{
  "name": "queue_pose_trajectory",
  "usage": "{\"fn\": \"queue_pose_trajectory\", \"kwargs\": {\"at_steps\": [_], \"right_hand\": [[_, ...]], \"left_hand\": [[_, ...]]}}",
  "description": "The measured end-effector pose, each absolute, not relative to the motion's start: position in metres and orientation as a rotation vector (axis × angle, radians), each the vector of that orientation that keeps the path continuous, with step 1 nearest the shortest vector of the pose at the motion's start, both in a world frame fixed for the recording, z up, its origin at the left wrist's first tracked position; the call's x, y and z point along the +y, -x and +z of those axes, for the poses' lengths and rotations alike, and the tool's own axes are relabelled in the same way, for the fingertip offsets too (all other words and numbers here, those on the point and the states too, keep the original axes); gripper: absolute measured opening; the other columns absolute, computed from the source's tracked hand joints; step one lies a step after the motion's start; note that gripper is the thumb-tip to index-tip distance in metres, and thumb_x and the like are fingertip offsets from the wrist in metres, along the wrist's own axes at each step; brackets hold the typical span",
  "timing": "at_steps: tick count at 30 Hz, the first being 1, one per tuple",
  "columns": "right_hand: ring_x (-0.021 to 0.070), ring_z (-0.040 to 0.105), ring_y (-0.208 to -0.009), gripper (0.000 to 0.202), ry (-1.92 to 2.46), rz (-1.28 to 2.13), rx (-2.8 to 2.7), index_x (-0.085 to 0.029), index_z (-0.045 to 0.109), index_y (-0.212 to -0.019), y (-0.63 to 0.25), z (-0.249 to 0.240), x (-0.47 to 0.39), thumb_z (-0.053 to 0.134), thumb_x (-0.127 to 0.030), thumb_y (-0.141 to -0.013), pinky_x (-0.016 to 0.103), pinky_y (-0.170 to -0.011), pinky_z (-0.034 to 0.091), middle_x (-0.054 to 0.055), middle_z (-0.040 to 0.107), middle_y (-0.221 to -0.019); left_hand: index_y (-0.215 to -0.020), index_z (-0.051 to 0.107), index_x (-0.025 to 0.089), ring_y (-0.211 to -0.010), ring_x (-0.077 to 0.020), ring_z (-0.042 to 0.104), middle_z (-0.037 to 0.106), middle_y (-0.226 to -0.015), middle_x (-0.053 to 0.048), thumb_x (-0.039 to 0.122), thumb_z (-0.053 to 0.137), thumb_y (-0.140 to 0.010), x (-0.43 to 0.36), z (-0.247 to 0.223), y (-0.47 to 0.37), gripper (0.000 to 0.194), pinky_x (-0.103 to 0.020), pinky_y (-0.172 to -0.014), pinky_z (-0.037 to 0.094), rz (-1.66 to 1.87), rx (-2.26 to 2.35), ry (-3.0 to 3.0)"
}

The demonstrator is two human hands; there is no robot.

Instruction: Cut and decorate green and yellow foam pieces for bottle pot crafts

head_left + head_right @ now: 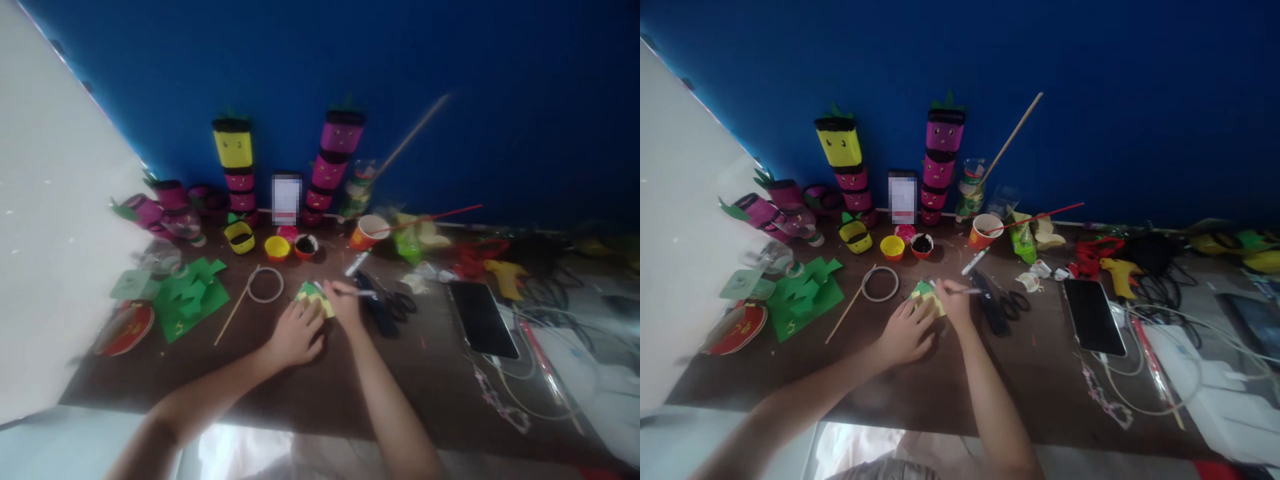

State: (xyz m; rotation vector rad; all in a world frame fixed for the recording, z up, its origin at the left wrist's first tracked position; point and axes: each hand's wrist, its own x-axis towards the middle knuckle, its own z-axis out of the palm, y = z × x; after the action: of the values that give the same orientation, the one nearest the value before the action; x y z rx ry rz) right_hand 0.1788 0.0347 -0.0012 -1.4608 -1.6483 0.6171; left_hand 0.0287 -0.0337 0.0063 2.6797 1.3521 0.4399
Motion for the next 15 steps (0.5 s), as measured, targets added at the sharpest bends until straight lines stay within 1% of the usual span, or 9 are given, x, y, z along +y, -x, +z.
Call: {"fn": "queue_pose_trajectory", "kwargs": {"at_steps": [8, 15], "right_hand": [[0.0078, 0.031, -0.045, 0.037, 1.474, 0.632, -1.643, -0.018, 0.035, -0.046, -0.178, -0.0036, 0.0346, 0.046, -0.031, -0.079, 0.022, -0.046, 0.027, -0.005, 0.032, -0.043], [0.0081, 0.031, -0.045, 0.037, 1.485, 0.638, -1.618, -0.019, 0.033, -0.046, -0.1774, -0.0028, 0.0334, 0.046, -0.031, -0.078, 0.021, -0.045, 0.027, -0.006, 0.031, -0.043]], "left_hand": [[-0.121, 0.05, 0.02, -0.121, -0.0316, 0.038, 0.043, -0.135, -0.009, 0.041, 0.046, -0.08, -0.0336, 0.0064, -0.029, 0.046, -0.044, -0.098, 0.032, 0.44, 1.35, -2.667], [-0.124, 0.047, 0.019, -0.121, -0.032, 0.038, 0.042, -0.136, -0.01, 0.041, 0.045, -0.08, -0.0335, 0.0045, -0.0281, 0.049, -0.044, -0.099, 0.032, 0.432, 1.334, -2.657]]}}
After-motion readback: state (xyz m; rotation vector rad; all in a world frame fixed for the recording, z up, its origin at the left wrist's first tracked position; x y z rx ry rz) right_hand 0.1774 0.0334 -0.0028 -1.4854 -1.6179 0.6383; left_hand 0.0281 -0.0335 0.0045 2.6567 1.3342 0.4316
